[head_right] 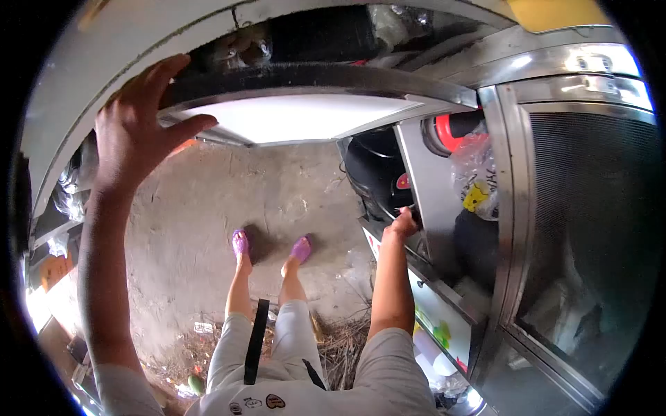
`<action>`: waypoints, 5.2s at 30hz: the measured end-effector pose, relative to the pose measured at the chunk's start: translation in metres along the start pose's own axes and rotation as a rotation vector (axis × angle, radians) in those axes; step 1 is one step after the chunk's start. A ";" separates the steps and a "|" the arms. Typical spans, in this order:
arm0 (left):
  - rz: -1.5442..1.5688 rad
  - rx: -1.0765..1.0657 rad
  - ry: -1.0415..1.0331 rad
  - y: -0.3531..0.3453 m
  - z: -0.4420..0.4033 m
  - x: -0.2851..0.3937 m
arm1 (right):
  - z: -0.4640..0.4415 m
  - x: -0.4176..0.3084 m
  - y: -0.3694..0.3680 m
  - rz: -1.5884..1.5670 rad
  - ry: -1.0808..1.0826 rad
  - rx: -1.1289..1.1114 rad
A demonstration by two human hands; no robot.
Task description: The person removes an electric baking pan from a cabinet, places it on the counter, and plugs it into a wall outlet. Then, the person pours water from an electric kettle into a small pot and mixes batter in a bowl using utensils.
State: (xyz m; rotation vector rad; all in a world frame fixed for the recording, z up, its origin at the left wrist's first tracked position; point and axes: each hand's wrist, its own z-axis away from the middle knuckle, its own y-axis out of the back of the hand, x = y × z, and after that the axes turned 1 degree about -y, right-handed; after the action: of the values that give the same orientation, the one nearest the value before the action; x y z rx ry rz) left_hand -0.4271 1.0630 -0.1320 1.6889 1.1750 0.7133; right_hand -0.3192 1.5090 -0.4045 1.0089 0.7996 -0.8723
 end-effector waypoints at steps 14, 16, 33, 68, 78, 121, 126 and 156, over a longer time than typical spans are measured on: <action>-0.044 -0.031 0.039 -0.003 -0.006 -0.002 | 0.024 0.041 0.044 0.002 -0.175 -0.014; -0.040 -0.013 0.035 -0.003 -0.006 -0.002 | 0.029 0.047 0.052 0.017 -0.045 -0.054; 0.085 -0.076 0.104 0.011 -0.003 0.006 | 0.163 -0.017 0.119 0.814 0.685 -0.595; 0.459 -0.589 0.192 0.089 0.036 0.059 | 0.375 -0.292 0.323 0.717 1.313 -1.399; 0.541 -0.592 -0.402 0.374 0.098 0.145 | 0.377 -0.310 0.312 0.465 1.454 -1.561; -0.333 -0.862 0.874 0.661 0.399 0.067 | 0.379 -0.198 0.161 0.408 1.929 -1.215; -0.355 -0.858 0.897 0.670 0.404 0.081 | 0.393 -0.184 0.115 0.915 2.135 -0.942; -0.125 -0.208 1.051 0.546 0.283 0.055 | -0.015 -0.153 0.269 2.087 2.251 -0.358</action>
State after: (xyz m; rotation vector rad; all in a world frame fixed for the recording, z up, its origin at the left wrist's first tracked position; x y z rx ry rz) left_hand 0.0434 0.9507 0.2510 1.0110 1.7875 1.6740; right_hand -0.1480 1.6325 -0.1777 1.3781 0.7996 2.5345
